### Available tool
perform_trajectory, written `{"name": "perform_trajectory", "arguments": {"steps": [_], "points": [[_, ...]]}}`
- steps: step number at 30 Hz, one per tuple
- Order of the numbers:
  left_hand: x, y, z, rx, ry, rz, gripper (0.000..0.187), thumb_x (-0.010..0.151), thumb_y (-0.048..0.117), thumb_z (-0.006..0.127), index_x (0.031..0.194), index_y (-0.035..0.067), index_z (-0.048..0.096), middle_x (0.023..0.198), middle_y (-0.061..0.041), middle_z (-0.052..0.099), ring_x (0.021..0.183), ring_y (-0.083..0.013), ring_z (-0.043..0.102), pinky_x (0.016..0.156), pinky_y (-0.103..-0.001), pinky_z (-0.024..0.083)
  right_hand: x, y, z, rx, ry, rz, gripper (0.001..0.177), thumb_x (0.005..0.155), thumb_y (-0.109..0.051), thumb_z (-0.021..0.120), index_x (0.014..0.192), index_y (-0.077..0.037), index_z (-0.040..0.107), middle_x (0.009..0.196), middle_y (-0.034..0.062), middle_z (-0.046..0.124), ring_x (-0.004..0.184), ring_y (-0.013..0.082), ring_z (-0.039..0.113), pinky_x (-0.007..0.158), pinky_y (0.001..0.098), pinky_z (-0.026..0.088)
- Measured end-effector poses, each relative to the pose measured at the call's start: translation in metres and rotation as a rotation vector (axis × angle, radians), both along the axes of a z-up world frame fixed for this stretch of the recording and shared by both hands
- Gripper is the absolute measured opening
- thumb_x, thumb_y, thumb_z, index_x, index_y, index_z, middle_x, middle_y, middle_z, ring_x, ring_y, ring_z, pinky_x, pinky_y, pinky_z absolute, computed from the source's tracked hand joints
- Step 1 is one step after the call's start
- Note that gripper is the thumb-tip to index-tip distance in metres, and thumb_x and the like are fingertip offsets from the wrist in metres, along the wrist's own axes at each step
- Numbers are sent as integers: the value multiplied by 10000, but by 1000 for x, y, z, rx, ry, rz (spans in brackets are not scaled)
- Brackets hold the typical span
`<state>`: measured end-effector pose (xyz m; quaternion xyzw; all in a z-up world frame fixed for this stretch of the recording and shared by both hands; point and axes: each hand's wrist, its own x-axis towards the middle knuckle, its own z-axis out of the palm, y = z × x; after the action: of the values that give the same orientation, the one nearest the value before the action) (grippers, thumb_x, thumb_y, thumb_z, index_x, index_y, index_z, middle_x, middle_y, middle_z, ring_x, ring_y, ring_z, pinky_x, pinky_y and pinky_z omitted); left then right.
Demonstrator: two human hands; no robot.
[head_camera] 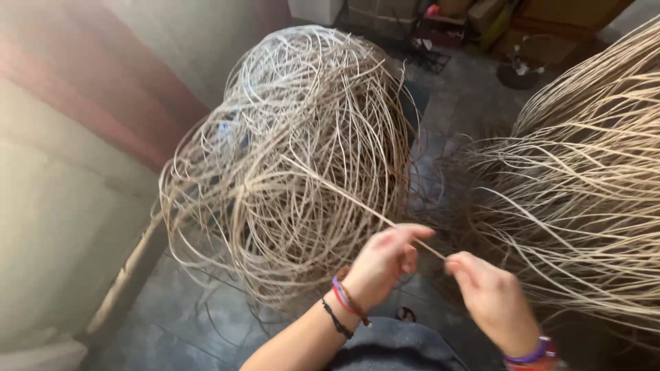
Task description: Weaving rattan strands onto a circular frame to create a furniture piece
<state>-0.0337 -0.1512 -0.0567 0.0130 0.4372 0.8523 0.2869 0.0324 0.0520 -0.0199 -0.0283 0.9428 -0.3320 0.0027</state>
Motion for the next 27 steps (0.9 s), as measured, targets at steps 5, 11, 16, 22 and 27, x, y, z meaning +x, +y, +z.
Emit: {"name": "perform_trajectory", "arguments": {"steps": [5,11,16,22,27], "points": [[-67,-66,-37,365,-219,430,189,1077,226,538,1046,68,637,1010,-54,641,688,-79,500,599,-188,446,-1,13,-4,374,-182,-198,154,978,-284,516,942,-307,664,910,-171,759,753,189,727,726,373,529],[-48,-47,24,-154,222,-63,225,763,49,537,869,30,735,1025,-71,749,710,-85,545,617,-225,419,-43,-85,-15,5,62,-57,222,943,-216,632,1124,-109,702,1145,60,767,1040,278,734,886,410,525],[-82,-69,3,162,-112,141,226,1003,164,553,1098,8,685,835,-37,577,576,-62,432,537,-180,339,-24,-46,-7,120,-30,-150,165,969,-236,584,921,-175,730,841,-30,779,754,180,740,765,378,507],[-77,-65,14,-171,391,-15,454,1089,416,372,1217,118,689,977,9,511,898,-144,448,799,-295,330,-26,-57,7,75,-141,-189,219,912,-287,638,1035,-202,798,1054,-98,845,987,94,791,955,290,542],[-63,-56,31,-184,241,-317,406,1064,331,489,1340,113,694,1155,40,712,692,-7,427,616,-169,332,-27,-63,8,29,99,-167,172,943,-182,626,1010,-132,776,1008,2,811,885,173,766,832,349,539]]}}
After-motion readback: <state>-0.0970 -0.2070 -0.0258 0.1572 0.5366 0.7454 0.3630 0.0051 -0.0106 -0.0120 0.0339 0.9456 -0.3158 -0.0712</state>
